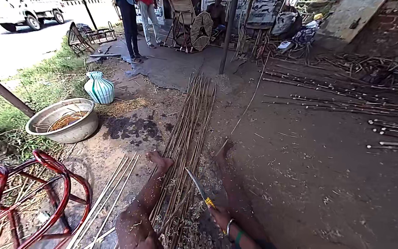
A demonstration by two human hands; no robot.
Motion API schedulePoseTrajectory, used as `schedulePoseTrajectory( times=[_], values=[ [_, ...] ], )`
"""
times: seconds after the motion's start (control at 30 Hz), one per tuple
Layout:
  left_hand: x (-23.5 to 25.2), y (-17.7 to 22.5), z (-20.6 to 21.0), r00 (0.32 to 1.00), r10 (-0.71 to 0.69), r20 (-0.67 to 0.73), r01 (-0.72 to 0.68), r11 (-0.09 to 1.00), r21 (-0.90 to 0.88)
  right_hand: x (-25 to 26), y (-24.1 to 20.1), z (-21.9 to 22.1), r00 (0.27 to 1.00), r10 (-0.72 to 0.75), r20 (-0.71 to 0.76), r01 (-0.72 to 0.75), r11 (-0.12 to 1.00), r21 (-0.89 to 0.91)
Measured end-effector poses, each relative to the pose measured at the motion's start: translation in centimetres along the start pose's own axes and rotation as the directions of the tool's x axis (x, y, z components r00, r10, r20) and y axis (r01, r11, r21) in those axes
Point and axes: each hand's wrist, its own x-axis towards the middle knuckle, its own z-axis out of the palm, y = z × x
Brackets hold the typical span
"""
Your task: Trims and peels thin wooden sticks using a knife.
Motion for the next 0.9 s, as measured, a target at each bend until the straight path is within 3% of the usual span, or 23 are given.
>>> schedulePoseTrajectory(
  times=[0.2, 0.27, 0.37, 0.4, 0.5, 0.6, 0.7, 0.73, 0.8, 0.83, 0.9],
  values=[
    [7.5, 6.8, 3.3, 0.986, 0.122, -0.115, -0.139, 0.977, -0.159, 5.4, 1.1, 0.4, 0.984, 0.069, -0.163, -0.066, 0.998, 0.025],
    [8.3, 6.3, 3.0, 0.983, 0.085, -0.162, -0.112, 0.979, -0.171, 5.8, 1.4, 0.1, 0.988, 0.053, -0.147, -0.061, 0.997, -0.052],
    [8.0, 3.2, 1.8, 0.982, 0.031, -0.186, -0.070, 0.976, -0.207, 3.6, 1.9, -0.3, 0.984, -0.159, 0.084, 0.179, 0.922, -0.344],
    [8.1, 2.1, 1.4, 0.982, 0.041, -0.182, -0.083, 0.971, -0.226, 3.5, 2.0, -0.3, 0.979, -0.182, 0.087, 0.201, 0.909, -0.365],
    [8.3, 1.2, 1.5, 0.986, 0.072, -0.151, -0.109, 0.962, -0.250, 4.1, 2.2, 0.7, 0.994, -0.103, -0.044, 0.088, 0.960, -0.265],
    [8.9, 1.4, 0.9, 0.988, 0.073, -0.135, -0.107, 0.959, -0.264, 3.2, 1.2, 1.0, 0.958, -0.213, 0.193, 0.275, 0.876, -0.397],
    [8.9, 1.6, 1.1, 0.991, 0.082, -0.105, -0.109, 0.952, -0.287, 3.6, 2.0, 0.7, 0.986, -0.161, -0.039, 0.141, 0.938, -0.318],
    [9.1, 1.7, 0.8, 0.992, 0.088, -0.094, -0.112, 0.950, -0.290, 3.7, 1.8, 0.8, 0.985, -0.169, -0.028, 0.151, 0.936, -0.318],
    [9.5, 1.7, 0.3, 0.991, 0.108, -0.080, -0.127, 0.947, -0.295, 3.2, 1.2, 0.7, 0.950, -0.256, 0.177, 0.308, 0.855, -0.418],
    [9.8, 1.7, 0.0, 0.990, 0.115, -0.076, -0.132, 0.947, -0.294, 3.4, 1.1, 0.6, 0.943, -0.265, 0.203, 0.330, 0.835, -0.440],
    [9.6, 1.8, 0.6, 0.992, 0.115, -0.048, -0.124, 0.945, -0.303, 3.8, 1.9, 0.6, 0.985, -0.169, 0.035, 0.170, 0.920, -0.352]
  ],
)
